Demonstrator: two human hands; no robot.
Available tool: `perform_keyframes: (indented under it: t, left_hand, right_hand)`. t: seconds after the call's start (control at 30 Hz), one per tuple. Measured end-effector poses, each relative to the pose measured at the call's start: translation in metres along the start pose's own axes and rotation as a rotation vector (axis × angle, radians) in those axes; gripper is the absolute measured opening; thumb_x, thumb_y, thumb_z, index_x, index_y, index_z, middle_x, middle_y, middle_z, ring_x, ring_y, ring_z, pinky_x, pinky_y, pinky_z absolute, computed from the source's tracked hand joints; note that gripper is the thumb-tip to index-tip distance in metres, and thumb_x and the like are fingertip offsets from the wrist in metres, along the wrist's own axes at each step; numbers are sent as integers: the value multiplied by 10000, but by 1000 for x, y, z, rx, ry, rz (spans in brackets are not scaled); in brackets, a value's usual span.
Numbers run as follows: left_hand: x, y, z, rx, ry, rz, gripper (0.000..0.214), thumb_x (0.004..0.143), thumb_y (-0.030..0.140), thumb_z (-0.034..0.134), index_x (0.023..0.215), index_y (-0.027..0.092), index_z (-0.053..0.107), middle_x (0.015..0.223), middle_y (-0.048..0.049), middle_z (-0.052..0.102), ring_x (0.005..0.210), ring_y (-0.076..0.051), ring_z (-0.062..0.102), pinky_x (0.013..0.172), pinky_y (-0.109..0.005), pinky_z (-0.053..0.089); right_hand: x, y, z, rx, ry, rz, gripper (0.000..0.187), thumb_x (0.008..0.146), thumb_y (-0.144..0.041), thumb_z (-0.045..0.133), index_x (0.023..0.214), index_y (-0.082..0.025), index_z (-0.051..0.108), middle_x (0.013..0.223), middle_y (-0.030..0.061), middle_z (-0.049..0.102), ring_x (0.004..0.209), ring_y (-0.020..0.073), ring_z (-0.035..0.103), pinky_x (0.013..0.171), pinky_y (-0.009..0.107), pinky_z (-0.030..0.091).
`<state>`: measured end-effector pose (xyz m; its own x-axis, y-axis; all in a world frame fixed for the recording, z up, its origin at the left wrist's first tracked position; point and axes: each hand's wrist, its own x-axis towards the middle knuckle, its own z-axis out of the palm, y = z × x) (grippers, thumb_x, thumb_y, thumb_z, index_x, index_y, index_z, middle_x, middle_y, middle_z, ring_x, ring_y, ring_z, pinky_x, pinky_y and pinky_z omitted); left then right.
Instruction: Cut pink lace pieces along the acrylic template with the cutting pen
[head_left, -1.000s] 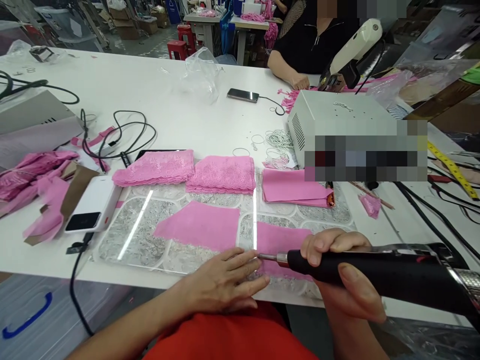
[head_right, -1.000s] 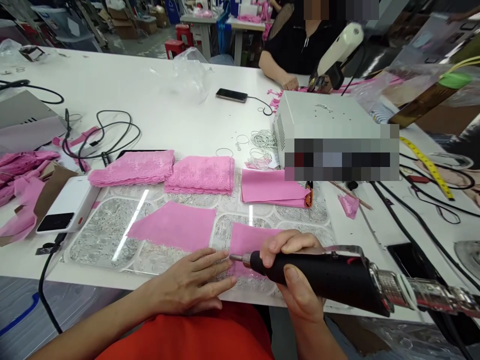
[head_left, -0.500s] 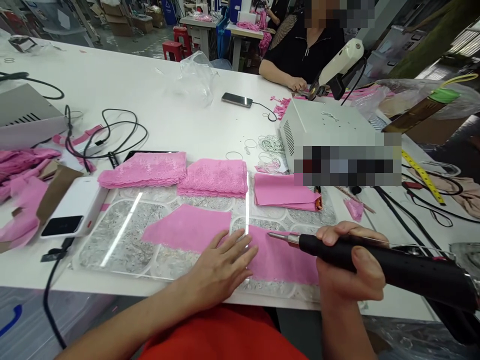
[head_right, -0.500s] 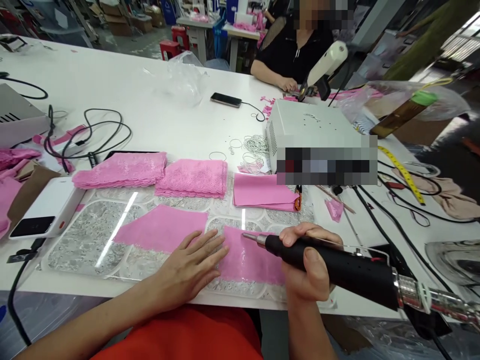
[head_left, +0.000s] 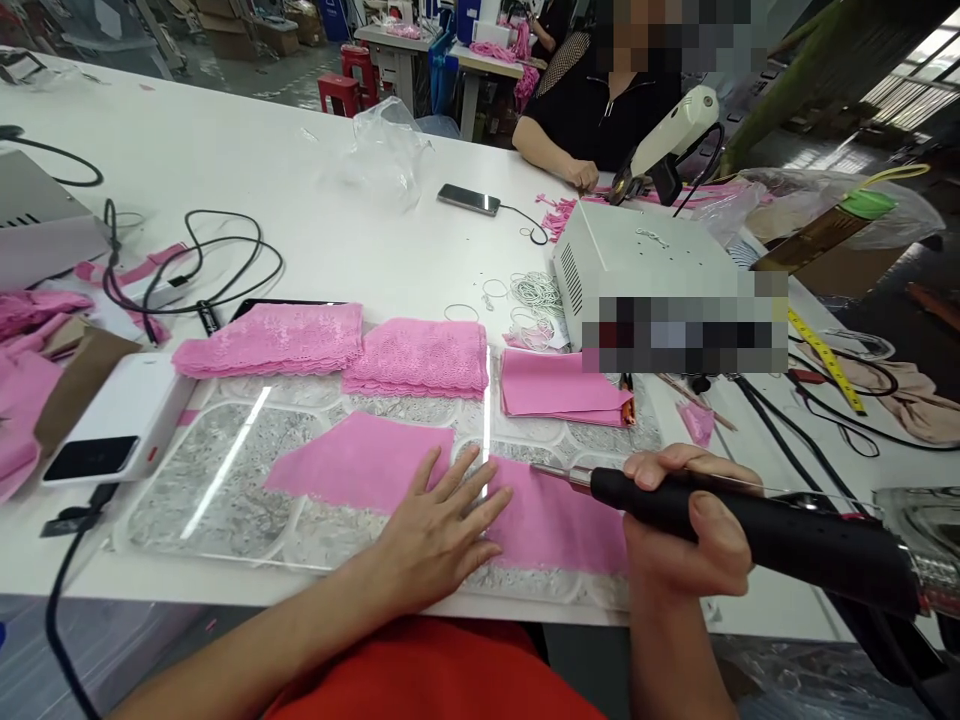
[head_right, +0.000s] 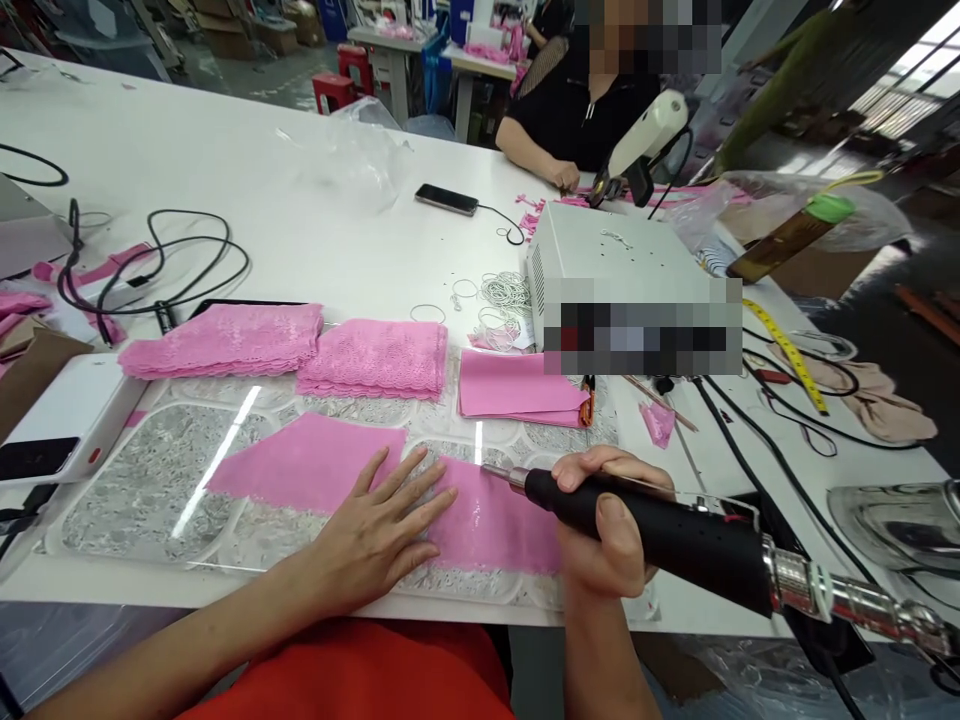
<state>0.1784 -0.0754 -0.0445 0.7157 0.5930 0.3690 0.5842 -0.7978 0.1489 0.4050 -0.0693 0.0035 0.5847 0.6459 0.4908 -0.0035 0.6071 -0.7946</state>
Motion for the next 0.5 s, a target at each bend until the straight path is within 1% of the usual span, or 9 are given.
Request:
perform_keyframes:
  t: [0.2,0.37,0.5]
  left_hand:
    - [1,0,-1,-3,1,-7,421,1010,450,432,1336,207,543,1442,-63,511,1388,-309,387,1171,-512,164]
    - [1,-1,-2,-7,-9,3,410,996,428,475,1342,218,544,1455,-58,499,1394,-303,381,1186,-521,152]
    - [1,-3,-2,-13,-6,6,406,984,402,507,1347,224,544,1448,-70,505,1408,-298,363,1193,-527,138]
  right_hand:
    - [0,1,0,1,-22,35,148,660,-232,534,792,-189,587,750,3,568,514,117,503,518,322,444]
    - [-2,2,1,19,-66,28,116,691,-220,539,793,-188,582,754,6,581,523,121,518,527,322,455]
    - [1,2,1,10,-53,41,113,690,-228,549,797,-198,571,748,-4,580,524,121,520,538,323,460]
